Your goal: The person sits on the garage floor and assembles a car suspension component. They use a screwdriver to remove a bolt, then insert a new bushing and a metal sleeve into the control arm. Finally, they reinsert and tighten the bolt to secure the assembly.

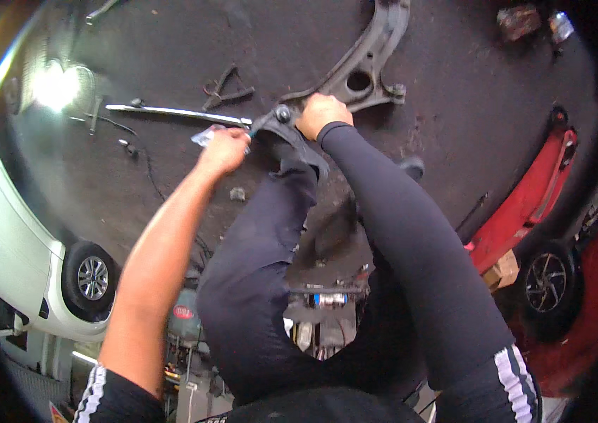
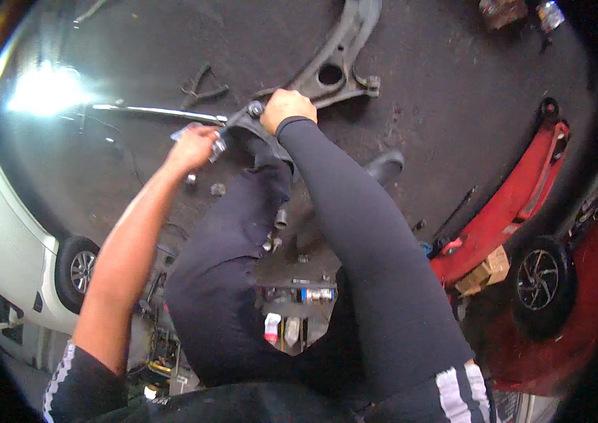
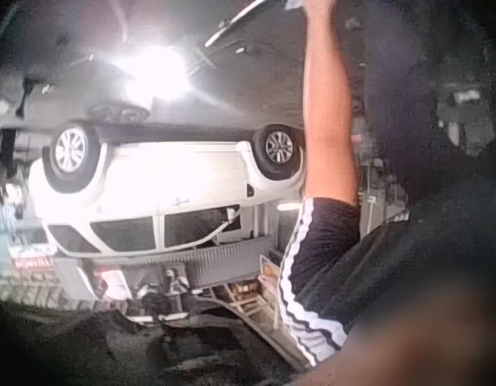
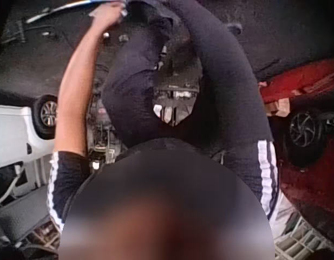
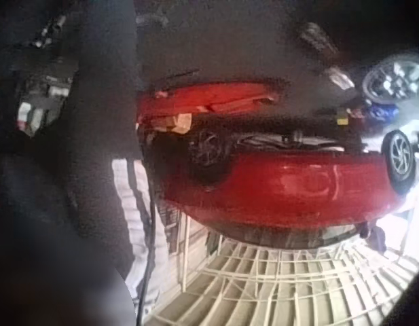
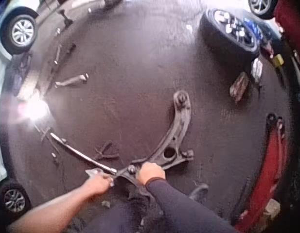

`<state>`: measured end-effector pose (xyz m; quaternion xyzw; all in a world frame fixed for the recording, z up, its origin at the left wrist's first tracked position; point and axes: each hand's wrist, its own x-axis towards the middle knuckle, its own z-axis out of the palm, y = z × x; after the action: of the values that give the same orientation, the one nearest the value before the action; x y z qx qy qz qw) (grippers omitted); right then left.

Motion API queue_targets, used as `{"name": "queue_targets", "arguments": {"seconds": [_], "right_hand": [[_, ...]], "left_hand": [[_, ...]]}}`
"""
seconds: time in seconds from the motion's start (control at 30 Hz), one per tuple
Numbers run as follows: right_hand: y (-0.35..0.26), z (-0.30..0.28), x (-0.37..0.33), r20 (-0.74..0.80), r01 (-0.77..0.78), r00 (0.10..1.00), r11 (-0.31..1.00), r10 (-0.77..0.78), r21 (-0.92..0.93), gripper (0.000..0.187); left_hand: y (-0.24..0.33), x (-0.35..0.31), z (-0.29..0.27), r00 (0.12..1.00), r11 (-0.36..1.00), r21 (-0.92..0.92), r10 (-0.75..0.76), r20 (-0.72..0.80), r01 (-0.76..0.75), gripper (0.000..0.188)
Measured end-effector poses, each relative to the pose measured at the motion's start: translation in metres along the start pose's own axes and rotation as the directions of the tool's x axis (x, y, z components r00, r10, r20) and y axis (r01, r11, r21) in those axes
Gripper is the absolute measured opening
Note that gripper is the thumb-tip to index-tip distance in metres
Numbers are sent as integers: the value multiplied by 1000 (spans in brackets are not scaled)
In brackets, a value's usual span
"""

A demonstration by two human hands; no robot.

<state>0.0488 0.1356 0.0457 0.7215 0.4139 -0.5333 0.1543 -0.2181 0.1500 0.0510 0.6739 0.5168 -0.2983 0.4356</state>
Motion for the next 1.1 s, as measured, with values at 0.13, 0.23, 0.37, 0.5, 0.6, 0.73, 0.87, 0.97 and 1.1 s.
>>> {"name": "queue_targets", "arguments": {"seconds": [0.13, 0.23, 0.37, 0.5, 0.6, 0.73, 0.87, 0.97, 1.1], "right_hand": [[-35, -23, 9, -8, 125, 991, 947, -133, -296, 40], [-22, -39, 32, 25, 270, 959, 889, -281, -370, 39], [10, -46, 78, -195, 477, 813, 820, -549, -318, 42], [31, -17, 96, -315, 432, 559, 594, -767, -679, 75], [43, 22, 92, 39, 565, 516, 306, -856, -767, 84], [62, 57, 100, 119, 449, 647, 251, -753, -858, 92], [73, 73, 118, 123, 449, 557, 173, -821, -876, 81], [74, 76, 119, 97, 469, 556, 215, -826, -857, 80], [56, 52, 90, 19, 533, 476, 271, -879, -801, 82]], "left_hand": [[-6, -25, 13, 982, 989, -123, -98, -160, 79, 43], [-34, -51, 29, 903, 883, -413, -348, -252, 225, 44], [-75, -76, 90, 804, 880, -362, -443, -396, 307, 46], [-76, -83, 179, 679, 775, -503, -605, -416, 383, 44], [-59, -71, 227, 624, 707, -600, -670, -401, 374, 47], [-26, -65, 250, 536, 564, -638, -801, -267, 524, 74], [-7, -94, 233, 694, 550, -826, -644, -323, 125, 73], [-1, -136, 206, 842, 572, -819, -466, -271, 53, 65], [5, -210, 145, 781, 691, -708, -519, -347, 144, 56]]}}
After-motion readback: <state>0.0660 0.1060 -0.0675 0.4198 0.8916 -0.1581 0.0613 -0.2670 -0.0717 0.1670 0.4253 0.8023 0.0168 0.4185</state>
